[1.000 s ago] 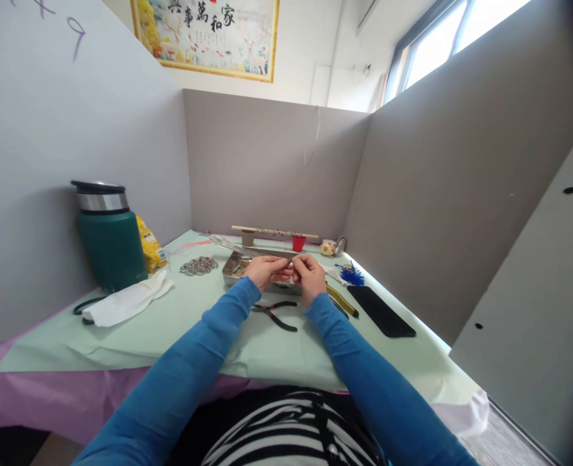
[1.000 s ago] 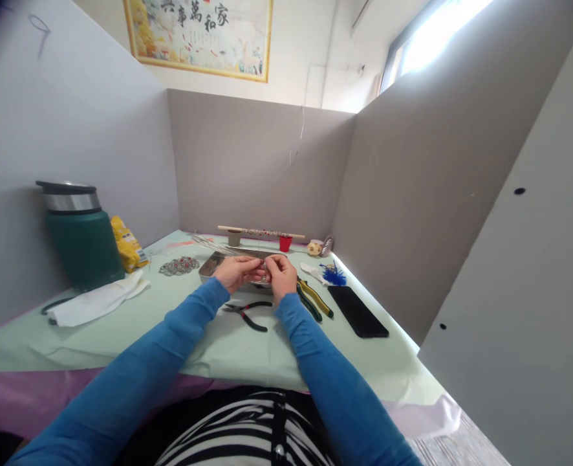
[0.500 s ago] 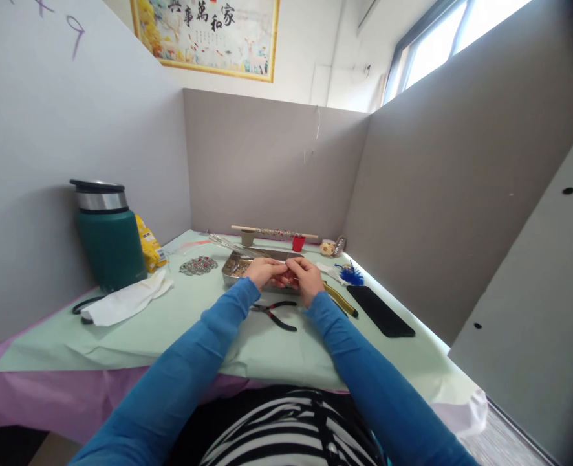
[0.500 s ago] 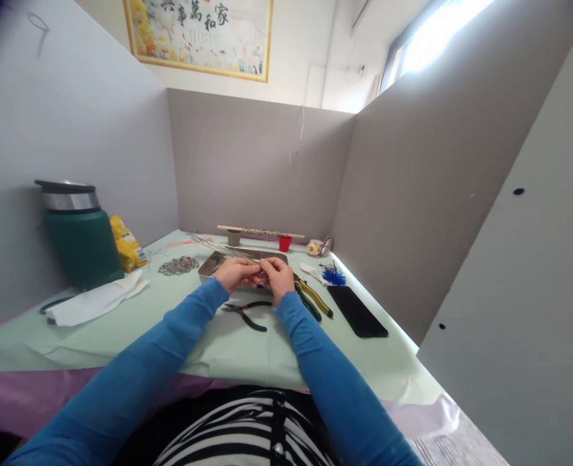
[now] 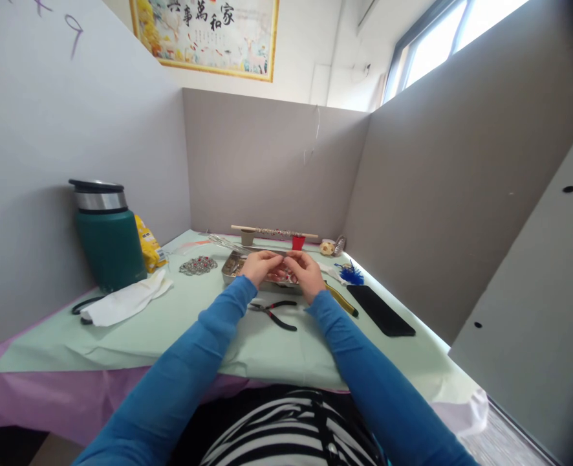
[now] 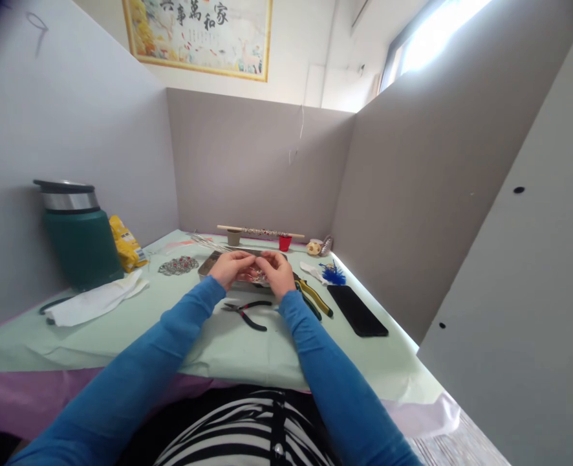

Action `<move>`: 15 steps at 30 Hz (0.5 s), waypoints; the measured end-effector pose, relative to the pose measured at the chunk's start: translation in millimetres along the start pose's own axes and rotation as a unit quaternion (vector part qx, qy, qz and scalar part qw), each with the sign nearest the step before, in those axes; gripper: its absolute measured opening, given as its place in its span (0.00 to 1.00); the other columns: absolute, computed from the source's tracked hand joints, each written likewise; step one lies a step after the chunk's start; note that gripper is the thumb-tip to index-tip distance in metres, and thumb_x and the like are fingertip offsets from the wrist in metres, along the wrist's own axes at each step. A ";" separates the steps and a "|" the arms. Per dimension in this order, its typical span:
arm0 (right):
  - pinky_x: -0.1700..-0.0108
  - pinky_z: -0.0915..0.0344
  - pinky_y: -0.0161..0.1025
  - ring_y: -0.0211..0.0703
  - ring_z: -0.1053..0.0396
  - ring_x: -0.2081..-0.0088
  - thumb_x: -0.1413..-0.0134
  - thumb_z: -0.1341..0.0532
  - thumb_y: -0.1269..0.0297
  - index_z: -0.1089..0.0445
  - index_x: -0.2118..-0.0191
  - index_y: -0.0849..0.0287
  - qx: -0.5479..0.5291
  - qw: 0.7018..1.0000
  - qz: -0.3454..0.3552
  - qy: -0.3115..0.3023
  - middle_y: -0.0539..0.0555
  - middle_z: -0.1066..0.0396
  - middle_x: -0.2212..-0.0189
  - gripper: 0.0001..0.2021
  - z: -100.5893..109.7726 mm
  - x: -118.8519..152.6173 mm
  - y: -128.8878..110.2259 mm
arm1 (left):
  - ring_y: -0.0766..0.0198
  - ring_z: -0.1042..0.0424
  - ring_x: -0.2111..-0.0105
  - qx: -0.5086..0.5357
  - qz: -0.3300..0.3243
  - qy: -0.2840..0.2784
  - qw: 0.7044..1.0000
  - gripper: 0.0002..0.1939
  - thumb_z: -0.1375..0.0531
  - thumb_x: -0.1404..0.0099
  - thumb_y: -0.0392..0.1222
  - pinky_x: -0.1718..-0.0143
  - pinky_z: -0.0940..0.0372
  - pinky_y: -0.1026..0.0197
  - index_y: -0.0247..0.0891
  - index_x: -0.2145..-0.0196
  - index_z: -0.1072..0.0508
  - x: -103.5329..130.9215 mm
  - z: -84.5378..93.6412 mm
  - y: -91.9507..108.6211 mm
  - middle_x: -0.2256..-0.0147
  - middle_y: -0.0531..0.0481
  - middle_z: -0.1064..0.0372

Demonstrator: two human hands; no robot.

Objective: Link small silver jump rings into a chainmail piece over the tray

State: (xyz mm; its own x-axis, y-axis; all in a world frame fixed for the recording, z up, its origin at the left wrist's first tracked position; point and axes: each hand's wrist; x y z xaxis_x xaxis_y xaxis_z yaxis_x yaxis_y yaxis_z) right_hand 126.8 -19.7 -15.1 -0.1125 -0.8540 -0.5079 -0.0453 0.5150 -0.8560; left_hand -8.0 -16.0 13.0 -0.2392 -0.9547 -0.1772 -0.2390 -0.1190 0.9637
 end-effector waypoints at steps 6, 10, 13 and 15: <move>0.67 0.39 0.35 0.38 0.34 0.73 0.57 0.42 0.65 0.27 0.75 0.58 0.285 0.955 0.033 -0.074 0.49 0.29 0.78 0.06 16.1 -29.2 10.6 | 0.71 0.34 0.84 0.032 -0.017 0.062 0.997 0.07 0.36 0.48 0.35 0.81 0.37 0.67 0.30 0.75 0.32 -8.6 14.5 1.2 0.79 0.48 0.32; 0.76 0.42 0.34 0.35 0.38 0.83 0.67 0.36 0.68 0.26 0.80 0.56 0.339 0.905 -0.077 -0.244 0.47 0.33 0.87 0.01 5.9 -55.8 24.5 | 0.73 0.37 0.86 0.042 -0.002 0.066 0.997 0.07 0.36 0.48 0.34 0.84 0.40 0.69 0.30 0.77 0.32 -7.2 13.3 2.9 0.81 0.49 0.33; 0.77 0.43 0.34 0.35 0.40 0.84 0.77 0.32 0.72 0.29 0.86 0.55 0.412 0.870 -0.095 -0.254 0.46 0.35 0.89 0.07 -4.9 -70.5 38.7 | 0.72 0.36 0.85 0.052 0.021 0.042 0.998 0.06 0.36 0.48 0.34 0.84 0.41 0.69 0.30 0.76 0.30 -5.5 11.1 4.3 0.80 0.48 0.32; 0.76 0.42 0.35 0.35 0.39 0.84 0.79 0.32 0.75 0.30 0.87 0.54 0.422 0.869 -0.089 -0.242 0.46 0.35 0.89 0.09 -8.6 -76.4 46.9 | 0.71 0.35 0.85 0.059 0.029 0.032 0.997 0.05 0.37 0.47 0.35 0.84 0.41 0.68 0.30 0.74 0.30 -5.7 11.0 3.7 0.78 0.47 0.30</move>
State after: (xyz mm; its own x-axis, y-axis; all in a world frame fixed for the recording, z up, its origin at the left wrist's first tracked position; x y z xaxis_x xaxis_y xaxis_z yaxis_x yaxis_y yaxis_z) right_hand 124.8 70.3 -15.6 0.2619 -0.9508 -0.1653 0.7488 0.3083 -0.5867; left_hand -17.9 -8.1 15.4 -0.1966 -0.9748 -0.1058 -0.3371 -0.0341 0.9408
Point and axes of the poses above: each hand's wrist, its own x-axis away from the middle knuckle, its own z-axis out of the back of the hand, y = z × x
